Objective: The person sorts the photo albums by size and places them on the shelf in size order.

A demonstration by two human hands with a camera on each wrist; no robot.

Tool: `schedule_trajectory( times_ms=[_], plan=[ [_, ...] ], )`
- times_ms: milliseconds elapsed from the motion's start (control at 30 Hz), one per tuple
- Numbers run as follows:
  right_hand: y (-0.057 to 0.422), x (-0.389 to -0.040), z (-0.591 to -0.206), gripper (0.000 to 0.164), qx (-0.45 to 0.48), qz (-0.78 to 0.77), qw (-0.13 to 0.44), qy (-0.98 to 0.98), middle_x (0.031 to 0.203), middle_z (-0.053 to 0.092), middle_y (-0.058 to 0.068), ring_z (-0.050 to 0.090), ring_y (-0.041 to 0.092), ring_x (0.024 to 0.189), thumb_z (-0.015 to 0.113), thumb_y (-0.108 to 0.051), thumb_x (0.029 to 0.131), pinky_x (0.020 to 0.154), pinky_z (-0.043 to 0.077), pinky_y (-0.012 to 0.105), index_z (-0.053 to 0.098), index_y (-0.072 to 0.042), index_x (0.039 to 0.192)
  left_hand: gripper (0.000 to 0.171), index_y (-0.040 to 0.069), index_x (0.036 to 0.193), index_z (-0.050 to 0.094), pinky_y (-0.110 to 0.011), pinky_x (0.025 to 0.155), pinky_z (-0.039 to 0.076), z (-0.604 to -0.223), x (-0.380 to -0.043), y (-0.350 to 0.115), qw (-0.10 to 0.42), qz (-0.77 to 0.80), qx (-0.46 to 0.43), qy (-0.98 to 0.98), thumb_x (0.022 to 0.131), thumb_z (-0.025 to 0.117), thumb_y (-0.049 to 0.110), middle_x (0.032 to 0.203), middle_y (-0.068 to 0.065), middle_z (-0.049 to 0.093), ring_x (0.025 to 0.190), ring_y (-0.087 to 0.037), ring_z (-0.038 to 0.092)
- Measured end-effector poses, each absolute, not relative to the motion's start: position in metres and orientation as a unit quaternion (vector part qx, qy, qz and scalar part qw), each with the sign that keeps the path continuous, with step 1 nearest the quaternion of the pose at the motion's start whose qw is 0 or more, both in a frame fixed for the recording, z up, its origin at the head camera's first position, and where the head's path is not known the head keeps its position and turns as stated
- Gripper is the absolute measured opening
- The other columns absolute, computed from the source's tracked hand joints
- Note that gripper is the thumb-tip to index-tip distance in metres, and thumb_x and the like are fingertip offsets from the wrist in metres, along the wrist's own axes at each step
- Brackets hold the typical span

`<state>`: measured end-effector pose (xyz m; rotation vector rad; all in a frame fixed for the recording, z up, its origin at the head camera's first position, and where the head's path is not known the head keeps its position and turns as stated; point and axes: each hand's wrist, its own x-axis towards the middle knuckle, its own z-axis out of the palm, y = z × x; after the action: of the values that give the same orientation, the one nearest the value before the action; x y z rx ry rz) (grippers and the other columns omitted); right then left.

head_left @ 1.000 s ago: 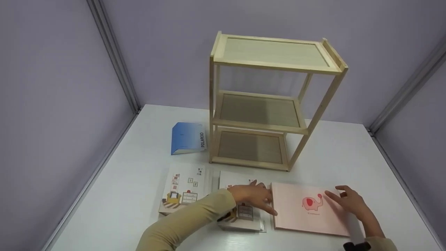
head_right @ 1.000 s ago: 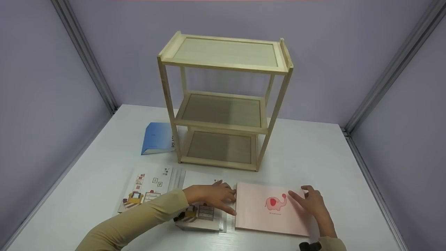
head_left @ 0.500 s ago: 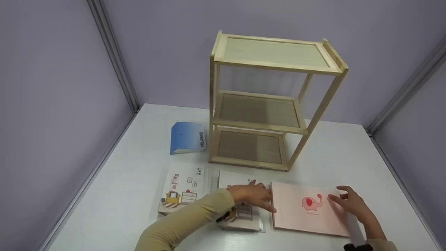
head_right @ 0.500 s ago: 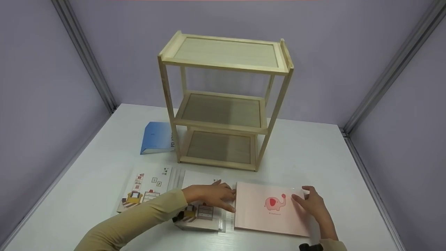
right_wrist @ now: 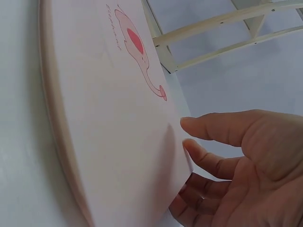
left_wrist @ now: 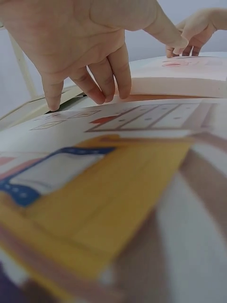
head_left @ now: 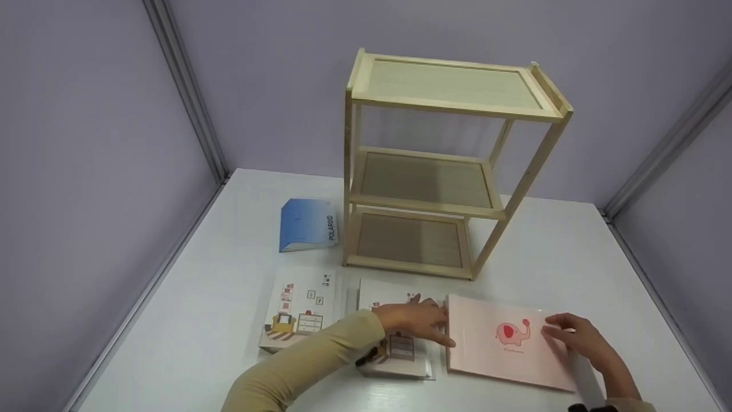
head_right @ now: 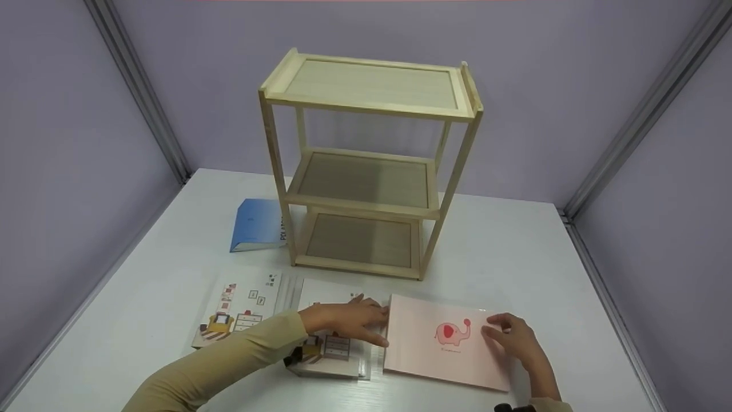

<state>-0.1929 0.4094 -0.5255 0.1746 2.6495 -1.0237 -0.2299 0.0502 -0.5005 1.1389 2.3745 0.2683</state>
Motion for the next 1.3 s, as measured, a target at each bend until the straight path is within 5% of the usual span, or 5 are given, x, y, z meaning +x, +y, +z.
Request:
schedule_trajectory(
  times_ms=[333,567,767,1167,1300],
  plan=[
    [0.410,-0.188,-0.523,0.061,0.039,-0.395,0.161,0.903,0.129,0.041,0.028,0.044,0.029,0.102,0.061,-0.033,0.089,0.068,0.045,0.030,0.042,0.008,0.129,0.069,0.019,0.140,0.041,-0.046,0.115,0.008,-0.499,-0.229,0.051,0.250,0.104,0.408,0.872,0.088,0.043,0.063,0.152,0.001,0.025,0.140,-0.018,0.019],
    [0.412,-0.185,-0.524,0.066,0.024,-0.405,0.179,0.896,0.135,0.031,0.033,0.037,0.051,0.119,0.063,-0.032,0.088,0.083,0.048,0.044,0.036,0.008,0.133,0.070,0.016,0.139,0.042,-0.046,0.115,0.009,-0.499,-0.229,0.051,0.254,0.122,0.408,0.868,0.088,0.044,0.063,0.151,0.001,0.026,0.140,-0.019,0.019],
    [0.413,-0.184,-0.527,0.065,0.007,-0.413,0.175,0.894,0.138,0.028,0.035,0.033,0.050,0.122,0.064,-0.026,0.088,0.093,0.039,0.056,0.035,0.010,0.134,0.071,0.014,0.141,0.040,-0.046,0.115,0.011,-0.501,-0.231,0.049,0.248,0.148,0.415,0.863,0.088,0.045,0.062,0.152,-0.003,0.025,0.140,-0.022,0.020],
    [0.413,-0.179,-0.526,0.062,0.010,-0.423,0.171,0.890,0.141,0.030,0.030,0.036,0.043,0.119,0.065,-0.026,0.087,0.090,0.038,0.048,0.041,0.005,0.134,0.066,0.012,0.145,0.031,-0.034,0.115,0.013,-0.505,-0.234,0.048,0.255,0.228,0.451,0.825,0.092,0.051,0.046,0.153,-0.011,0.018,0.141,-0.022,0.018],
    [0.413,-0.177,-0.526,0.061,-0.005,-0.439,0.172,0.882,0.142,0.028,0.031,0.031,0.046,0.122,0.063,-0.024,0.088,0.093,0.036,0.052,0.040,0.006,0.135,0.060,0.011,0.141,0.038,-0.028,0.111,0.024,-0.506,-0.235,0.051,0.246,0.242,0.472,0.811,0.092,0.053,0.041,0.149,-0.010,0.030,0.135,-0.019,0.033]
  ],
)
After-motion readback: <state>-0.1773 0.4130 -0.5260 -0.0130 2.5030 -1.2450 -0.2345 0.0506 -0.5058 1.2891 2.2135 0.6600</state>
